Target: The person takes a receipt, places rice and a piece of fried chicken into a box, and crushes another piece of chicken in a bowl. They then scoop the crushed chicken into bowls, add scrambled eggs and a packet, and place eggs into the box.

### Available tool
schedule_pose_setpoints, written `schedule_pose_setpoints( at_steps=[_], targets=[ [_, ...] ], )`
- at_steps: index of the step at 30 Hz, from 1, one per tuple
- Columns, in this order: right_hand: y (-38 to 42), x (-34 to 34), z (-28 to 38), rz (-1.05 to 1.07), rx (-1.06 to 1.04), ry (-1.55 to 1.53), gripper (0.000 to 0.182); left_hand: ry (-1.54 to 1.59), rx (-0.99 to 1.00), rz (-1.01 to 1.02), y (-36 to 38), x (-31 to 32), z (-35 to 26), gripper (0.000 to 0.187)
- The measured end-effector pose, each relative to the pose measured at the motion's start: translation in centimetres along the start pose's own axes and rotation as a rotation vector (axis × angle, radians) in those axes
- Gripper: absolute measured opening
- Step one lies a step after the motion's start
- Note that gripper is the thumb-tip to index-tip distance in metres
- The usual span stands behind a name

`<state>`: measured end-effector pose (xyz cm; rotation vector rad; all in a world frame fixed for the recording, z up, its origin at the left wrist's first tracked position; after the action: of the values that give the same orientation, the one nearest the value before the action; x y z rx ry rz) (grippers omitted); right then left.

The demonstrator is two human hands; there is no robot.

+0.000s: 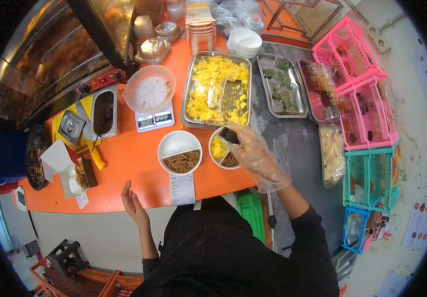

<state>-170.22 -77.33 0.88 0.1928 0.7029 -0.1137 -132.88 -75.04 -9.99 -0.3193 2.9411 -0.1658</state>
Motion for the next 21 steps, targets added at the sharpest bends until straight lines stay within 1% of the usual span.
schedule_pose_setpoints(
  at_steps=[1, 3, 4, 5, 7, 8, 9, 11, 12, 13, 14, 15, 17, 20, 21],
  targets=[
    [0.1, 0.4, -0.1, 0.004, 0.000, 0.001, 0.045, -0.010, 0.004, 0.019, -0.1, 0.0, 0.0, 0.027],
    [0.5, 3.5, 0.7, 0.091, -0.170, 0.321, 0.041, -0.038, 0.005, 0.028, -0.2, -0.5, 0.1, 0.027],
    [1.1, 4.3, 0.3, 0.075, -0.171, 0.362, 0.039, -0.037, -0.019, 0.027, 0.0, -0.6, 0.5, 0.027],
    [1.2, 4.6, 0.9, 0.087, -0.174, 0.350, 0.039, -0.034, -0.043, 0.026, 0.1, -0.7, 0.7, 0.027],
    [0.5, 3.1, 2.9, 0.025, -0.169, 0.225, 0.039, -0.032, -0.077, -0.003, 0.3, -0.9, 0.7, 0.027],
    [0.6, 2.6, 3.0, -0.009, -0.172, 0.237, 0.040, -0.046, -0.071, 0.015, 0.5, -1.0, 0.7, 0.027],
    [0.7, 3.0, 2.0, 0.002, -0.171, 0.226, 0.040, -0.060, -0.063, 0.040, 0.6, -1.0, 0.8, 0.027],
    [1.3, 4.5, 0.7, -0.010, -0.302, 0.505, 0.041, -0.067, -0.087, 0.039, 0.9, -1.2, 1.1, 0.026],
    [1.1, 3.6, 2.5, -0.013, -0.223, 0.490, 0.044, -0.039, -0.106, 0.041, 0.9, -1.1, 1.4, 0.026],
    [0.7, 3.0, 3.5, -0.008, -0.227, 0.490, 0.044, -0.011, -0.126, 0.037, 1.0, -1.1, 1.6, 0.025],
    [-0.1, 2.1, 3.8, -0.022, -0.197, 0.406, 0.044, -0.016, -0.133, 0.035, 1.1, -1.3, 1.7, 0.025],
    [-1.0, 1.4, 3.5, -0.037, -0.164, 0.321, 0.044, -0.033, -0.128, 0.055, 1.1, -1.3, 1.7, 0.025],
    [-3.3, -0.8, 2.2, -0.225, -0.250, 0.443, 0.046, -0.052, -0.127, 0.084, 1.3, -1.4, 1.9, 0.025],
    [-8.1, -0.9, -2.7, -0.240, -0.194, 0.529, 0.047, -0.024, -0.129, 0.076, 1.6, -1.7, 2.5, 0.025],
    [-9.6, 0.0, -4.1, -0.189, -0.215, 0.542, 0.046, -0.030, -0.125, 0.096, 1.5, -1.6, 2.3, 0.025]
  ],
)
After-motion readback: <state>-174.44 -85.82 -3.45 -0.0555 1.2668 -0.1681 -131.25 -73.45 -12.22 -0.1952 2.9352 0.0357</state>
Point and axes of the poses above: each hand's wrist, its own y-axis away from the middle knuckle, its own x-axis out of the palm, z = x × y, the point moved 10 cm from there along -y, towards the middle knuckle, and after that the axes turned 5 degrees about x, right-handed, at the moved point
